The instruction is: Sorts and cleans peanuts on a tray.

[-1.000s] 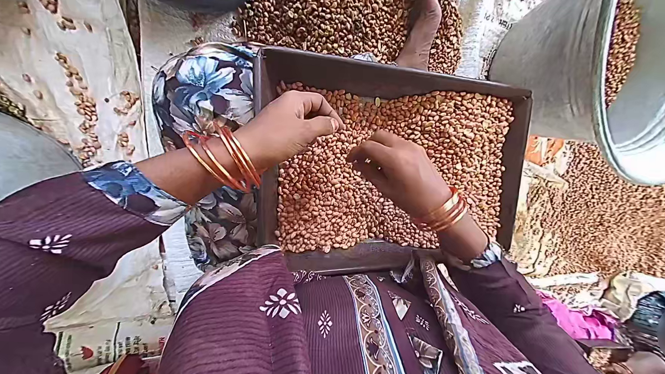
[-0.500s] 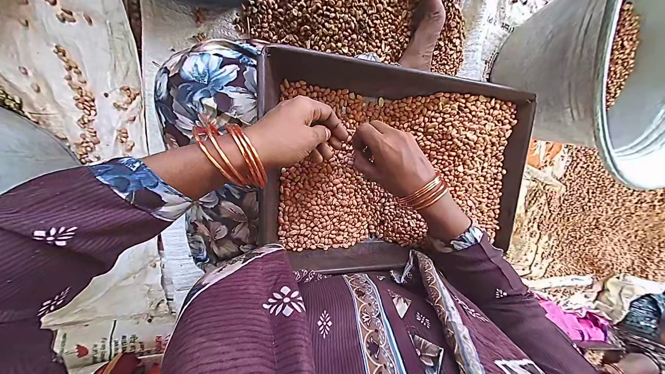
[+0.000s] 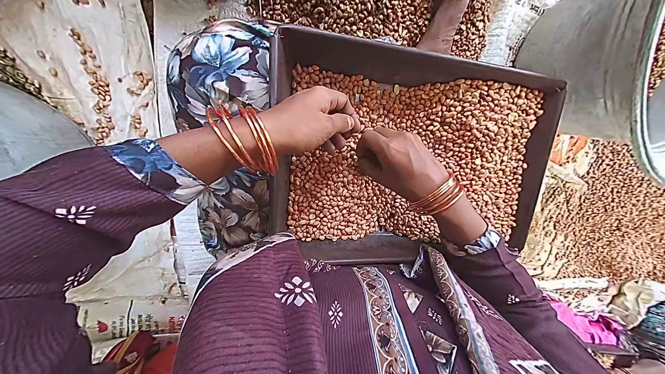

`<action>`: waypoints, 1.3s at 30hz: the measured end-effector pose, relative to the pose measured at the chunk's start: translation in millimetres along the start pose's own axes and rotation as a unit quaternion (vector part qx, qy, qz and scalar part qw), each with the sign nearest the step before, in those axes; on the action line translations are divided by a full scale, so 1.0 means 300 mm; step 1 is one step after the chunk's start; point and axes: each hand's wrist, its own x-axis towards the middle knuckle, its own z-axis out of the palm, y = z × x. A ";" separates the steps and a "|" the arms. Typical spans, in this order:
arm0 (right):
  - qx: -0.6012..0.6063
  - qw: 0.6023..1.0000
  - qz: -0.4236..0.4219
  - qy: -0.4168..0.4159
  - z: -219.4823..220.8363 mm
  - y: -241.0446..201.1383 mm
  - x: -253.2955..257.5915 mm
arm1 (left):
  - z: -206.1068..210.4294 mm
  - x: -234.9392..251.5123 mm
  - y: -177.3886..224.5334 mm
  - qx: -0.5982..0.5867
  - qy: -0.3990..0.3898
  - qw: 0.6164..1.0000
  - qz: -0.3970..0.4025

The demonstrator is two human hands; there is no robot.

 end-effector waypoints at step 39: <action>-0.093 0.968 0.231 -0.038 0.020 -0.033 -0.310 | 0.000 -0.016 0.002 0.084 -0.062 0.995 -0.004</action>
